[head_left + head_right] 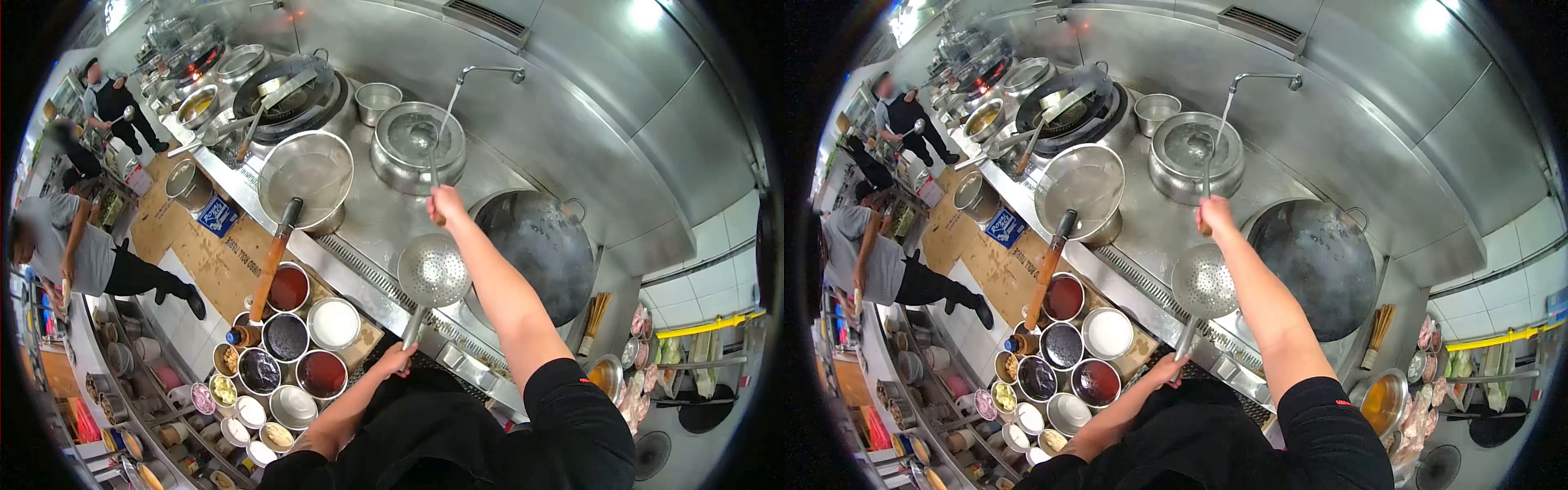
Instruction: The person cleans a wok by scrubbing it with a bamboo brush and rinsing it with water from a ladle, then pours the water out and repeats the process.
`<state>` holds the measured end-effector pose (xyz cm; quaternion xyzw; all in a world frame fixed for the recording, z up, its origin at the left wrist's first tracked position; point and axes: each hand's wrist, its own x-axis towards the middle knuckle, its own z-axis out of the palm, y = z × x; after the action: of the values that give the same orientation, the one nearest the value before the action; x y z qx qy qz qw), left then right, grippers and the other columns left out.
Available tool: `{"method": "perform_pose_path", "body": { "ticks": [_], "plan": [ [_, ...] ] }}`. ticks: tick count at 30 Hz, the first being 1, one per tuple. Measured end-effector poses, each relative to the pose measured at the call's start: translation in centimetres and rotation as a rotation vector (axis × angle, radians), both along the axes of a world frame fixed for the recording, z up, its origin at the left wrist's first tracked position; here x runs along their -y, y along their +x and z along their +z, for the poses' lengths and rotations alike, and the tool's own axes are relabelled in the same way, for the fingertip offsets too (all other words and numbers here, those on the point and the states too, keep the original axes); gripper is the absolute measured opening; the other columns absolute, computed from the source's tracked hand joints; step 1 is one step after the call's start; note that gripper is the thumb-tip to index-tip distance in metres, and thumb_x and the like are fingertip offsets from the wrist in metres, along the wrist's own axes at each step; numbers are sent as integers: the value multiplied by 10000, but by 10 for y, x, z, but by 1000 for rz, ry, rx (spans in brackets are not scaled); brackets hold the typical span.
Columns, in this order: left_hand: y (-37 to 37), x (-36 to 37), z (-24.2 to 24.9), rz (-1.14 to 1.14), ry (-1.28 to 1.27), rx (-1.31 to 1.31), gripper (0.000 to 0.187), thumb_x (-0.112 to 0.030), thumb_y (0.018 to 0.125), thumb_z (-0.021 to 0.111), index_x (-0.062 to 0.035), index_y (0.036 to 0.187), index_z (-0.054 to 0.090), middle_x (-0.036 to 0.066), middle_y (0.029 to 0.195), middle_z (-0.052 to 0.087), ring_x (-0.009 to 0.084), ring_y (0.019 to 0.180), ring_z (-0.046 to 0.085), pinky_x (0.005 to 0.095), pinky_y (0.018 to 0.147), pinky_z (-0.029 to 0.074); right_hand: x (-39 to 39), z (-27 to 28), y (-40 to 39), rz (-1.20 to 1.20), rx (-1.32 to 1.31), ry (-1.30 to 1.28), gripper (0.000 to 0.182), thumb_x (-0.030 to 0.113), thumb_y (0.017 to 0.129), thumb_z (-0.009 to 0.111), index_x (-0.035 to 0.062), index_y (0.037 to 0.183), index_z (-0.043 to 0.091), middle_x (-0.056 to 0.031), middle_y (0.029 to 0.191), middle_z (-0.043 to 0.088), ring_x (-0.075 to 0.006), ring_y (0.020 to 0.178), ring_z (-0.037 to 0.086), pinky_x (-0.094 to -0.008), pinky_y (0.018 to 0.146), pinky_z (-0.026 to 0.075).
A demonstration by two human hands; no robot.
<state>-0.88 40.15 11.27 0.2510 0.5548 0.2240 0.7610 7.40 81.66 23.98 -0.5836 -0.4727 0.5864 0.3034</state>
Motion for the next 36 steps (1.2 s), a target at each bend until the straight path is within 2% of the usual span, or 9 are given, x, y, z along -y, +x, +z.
{"method": "perform_pose_path", "body": {
  "ticks": [1, 4, 8, 10, 14, 16, 22, 26, 36],
  "plan": [
    [0, 1, 4, -24, -9, 3, 544, -600, 1022, 555, -76, 1164, 531, 43, 773, 581, 165, 584, 649, 328, 501, 566, -6, 8, 3, -15, -604, -397, 185, 206, 1015, 525, 52, 912, 539, -72, 722, 627, -221, 553, 613, -366, 537, 504],
    [-3, 3, 6, -67, -26, -19, 572, -607, 1023, 541, -57, 1178, 535, 56, 795, 595, 188, 610, 670, 348, 533, 591, 13, 53, 16, -106, -1118, -640, 217, 196, 1039, 486, 76, 858, 485, 38, 664, 472, -87, 496, 475, -272, 469, 404],
    [-14, 0, 8, -225, 70, -271, 643, -646, 1019, 502, -16, 1125, 573, 126, 881, 670, 225, 682, 722, 368, 552, 595, 43, 84, 59, -118, -1373, -698, 199, 164, 1048, 505, -13, 1121, 452, 12, 725, 505, -71, 497, 497, -254, 430, 381],
    [-30, -4, 9, -503, 406, -687, 676, -641, 1014, 504, 16, 1107, 631, 245, 1023, 707, 387, 959, 714, 467, 829, 569, 66, 110, 85, -94, -1403, -671, 286, 135, 1048, 513, -48, 1234, 396, 3, 761, 507, -68, 495, 496, -232, 419, 366],
    [-51, -30, 28, -334, 1008, -981, 432, -420, 972, 645, -10, 1101, 696, 226, 1042, 713, 417, 974, 687, 485, 875, 539, 121, 163, 149, 27, -1558, -708, 351, 146, 1074, 474, -143, 1269, 435, -40, 826, 506, -81, 502, 502, -252, 415, 388],
    [-35, -70, 88, -281, 865, -841, 344, -302, 945, 687, -29, 1153, 710, 210, 1047, 727, 417, 1009, 681, 496, 886, 543, 159, 199, 182, 33, -1609, -726, 389, 155, 1084, 449, -159, 1312, 433, -37, 831, 500, -90, 503, 502, -261, 419, 397],
    [97, -199, 171, -130, 1130, -314, 273, -218, 1004, 677, -16, 1186, 703, 118, 1050, 743, 208, 967, 707, 360, 865, 564, 271, 272, 282, -73, -1578, -693, 472, 210, 1117, 381, -133, 1440, 397, -32, 859, 483, -90, 474, 475, -294, 425, 423],
    [207, -264, 168, -290, 477, 197, 268, -201, 1048, 628, 0, 1221, 667, 56, 1069, 696, 178, 994, 683, 329, 904, 582, 329, 284, 334, -159, -1288, -538, 404, 230, 1117, 416, -65, 1385, 487, -18, 813, 481, -76, 470, 470, -296, 386, 402],
    [346, -353, 76, -353, 548, -174, 94, -54, 864, 722, -24, 775, 720, 108, 746, 713, 199, 596, 667, 338, 528, 519, 418, 242, 372, -395, -420, -132, 835, 148, 1036, 565, -11, 1648, 19, -30, 758, 523, -137, 469, 495, -279, 401, 390]
  ]
}}
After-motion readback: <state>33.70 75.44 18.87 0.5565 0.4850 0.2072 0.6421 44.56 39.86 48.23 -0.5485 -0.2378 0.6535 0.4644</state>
